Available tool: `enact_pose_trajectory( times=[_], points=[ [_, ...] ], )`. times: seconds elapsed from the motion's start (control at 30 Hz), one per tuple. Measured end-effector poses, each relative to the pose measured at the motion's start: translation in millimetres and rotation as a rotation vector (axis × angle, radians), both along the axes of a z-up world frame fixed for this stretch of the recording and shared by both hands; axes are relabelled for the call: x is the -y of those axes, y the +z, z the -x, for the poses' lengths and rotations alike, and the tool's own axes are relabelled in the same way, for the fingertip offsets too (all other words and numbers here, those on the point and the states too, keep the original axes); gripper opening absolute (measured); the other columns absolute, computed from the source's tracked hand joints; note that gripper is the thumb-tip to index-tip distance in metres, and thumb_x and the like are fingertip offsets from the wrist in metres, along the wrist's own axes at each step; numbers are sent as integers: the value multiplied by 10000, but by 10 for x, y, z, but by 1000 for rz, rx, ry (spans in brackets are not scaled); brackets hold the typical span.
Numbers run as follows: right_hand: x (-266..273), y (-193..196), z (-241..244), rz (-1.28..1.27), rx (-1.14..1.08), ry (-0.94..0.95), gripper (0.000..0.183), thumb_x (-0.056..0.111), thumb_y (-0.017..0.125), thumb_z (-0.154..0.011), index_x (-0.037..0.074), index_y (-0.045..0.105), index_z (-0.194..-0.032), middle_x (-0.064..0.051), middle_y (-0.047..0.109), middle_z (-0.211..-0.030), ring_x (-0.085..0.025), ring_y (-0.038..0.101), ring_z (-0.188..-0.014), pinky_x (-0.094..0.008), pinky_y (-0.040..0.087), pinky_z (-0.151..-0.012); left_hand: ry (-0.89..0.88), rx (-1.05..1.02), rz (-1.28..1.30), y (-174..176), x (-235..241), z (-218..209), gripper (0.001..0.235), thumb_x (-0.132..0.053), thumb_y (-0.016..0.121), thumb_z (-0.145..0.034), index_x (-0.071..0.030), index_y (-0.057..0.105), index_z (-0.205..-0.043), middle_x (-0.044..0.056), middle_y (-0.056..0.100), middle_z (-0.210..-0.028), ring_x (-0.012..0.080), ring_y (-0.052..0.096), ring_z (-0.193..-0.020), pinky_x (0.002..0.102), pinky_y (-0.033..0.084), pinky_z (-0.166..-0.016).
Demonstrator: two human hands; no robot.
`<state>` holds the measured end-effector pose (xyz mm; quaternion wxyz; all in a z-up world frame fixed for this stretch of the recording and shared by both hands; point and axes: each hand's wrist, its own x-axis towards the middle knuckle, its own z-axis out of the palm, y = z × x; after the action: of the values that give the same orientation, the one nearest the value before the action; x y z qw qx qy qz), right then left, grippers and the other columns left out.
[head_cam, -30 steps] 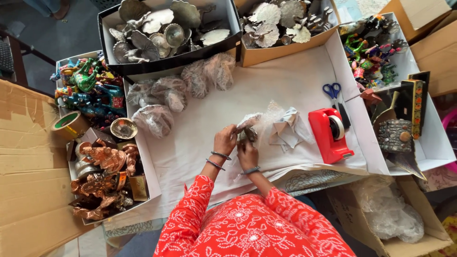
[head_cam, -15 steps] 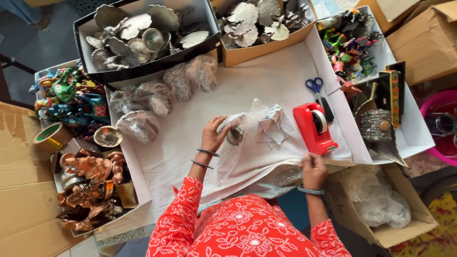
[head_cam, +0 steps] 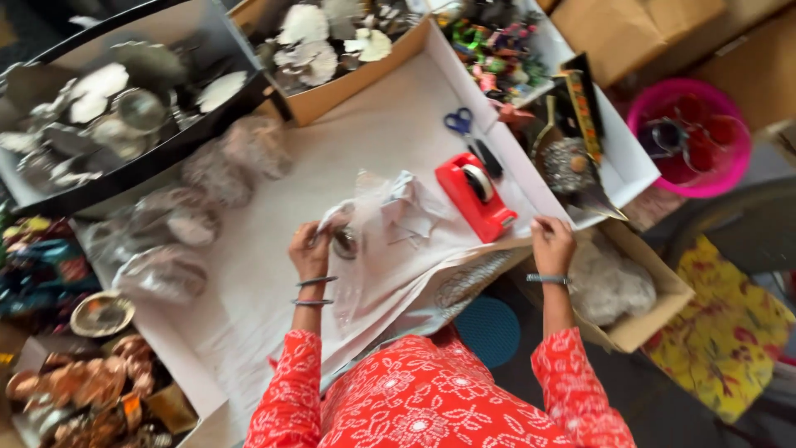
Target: The person wipes a silver decorative item with a white cloth, then wraps it in bubble wrap and secures it with tape. The person handles the item carefully, ensuring it is fully covered and sealed.
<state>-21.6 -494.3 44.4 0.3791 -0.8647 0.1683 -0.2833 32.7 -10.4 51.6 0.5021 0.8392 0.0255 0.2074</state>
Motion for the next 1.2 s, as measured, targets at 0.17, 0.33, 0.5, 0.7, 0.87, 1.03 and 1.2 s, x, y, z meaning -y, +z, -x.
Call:
enact_pose_trajectory(
  times=[0.17, 0.33, 0.5, 0.7, 0.87, 1.03, 1.2],
  points=[
    [234, -193, -399, -87, -304, 301, 234, 241, 760, -921, 82, 767, -1092, -111, 696, -1060, -235, 659, -1004, -369, 523, -876, 33, -43, 267, -137, 2, 29, 114, -21, 794, -896, 3, 734, -990, 42, 708, -929, 104, 634, -824, 248, 531, -738],
    [278, -395, -733, -82, -469, 477, 274, 267, 739, -920, 72, 766, -1110, -113, 694, -1121, -243, 654, -1046, -375, 519, -856, 24, -113, 417, -190, -2, 36, 97, -49, 793, -919, 5, 749, -986, 0, 685, -883, 61, 619, -814, 219, 525, -721],
    [340, -560, -874, -98, -631, 520, 277, 250, 770, -882, 25, 770, -1043, -130, 691, -1128, -244, 668, -1032, -372, 546, -872, 30, -140, 517, -232, 3, 8, 119, -76, 783, -913, 2, 749, -996, -21, 702, -888, 51, 647, -825, 207, 556, -735],
    [224, -210, -745, -110, -541, 537, 224, 216, 726, -930, 4, 749, -999, -124, 687, -1174, -236, 627, -1055, -365, 501, -882, 42, -145, 464, -262, -9, 8, 123, -83, 808, -917, 9, 760, -982, -9, 687, -878, 59, 635, -807, 215, 545, -726],
    [469, -471, -463, -485, -571, 574, 223, 220, 687, -1016, -2, 701, -998, -44, 673, -831, -125, 603, -774, -273, 508, -730, 34, -136, 490, -229, 3, 6, 98, -54, 782, -917, 5, 755, -991, -16, 700, -894, 58, 639, -830, 220, 556, -747],
    [487, -706, -306, -662, -669, 375, 164, 151, 731, -959, -10, 698, -954, -10, 678, -762, -89, 588, -641, -239, 475, -579, 38, -137, 519, -303, -4, 4, 95, -33, 781, -925, 8, 751, -1006, -5, 699, -897, 65, 637, -837, 221, 551, -751],
    [574, -1023, -271, -796, -591, 381, 138, 146, 746, -925, 12, 731, -954, -26, 706, -773, -98, 609, -629, -261, 466, -563, 94, -185, 510, -663, -59, -68, 152, -22, 753, -899, 0, 748, -1049, 7, 725, -889, 79, 664, -804, 228, 548, -707]
  ],
)
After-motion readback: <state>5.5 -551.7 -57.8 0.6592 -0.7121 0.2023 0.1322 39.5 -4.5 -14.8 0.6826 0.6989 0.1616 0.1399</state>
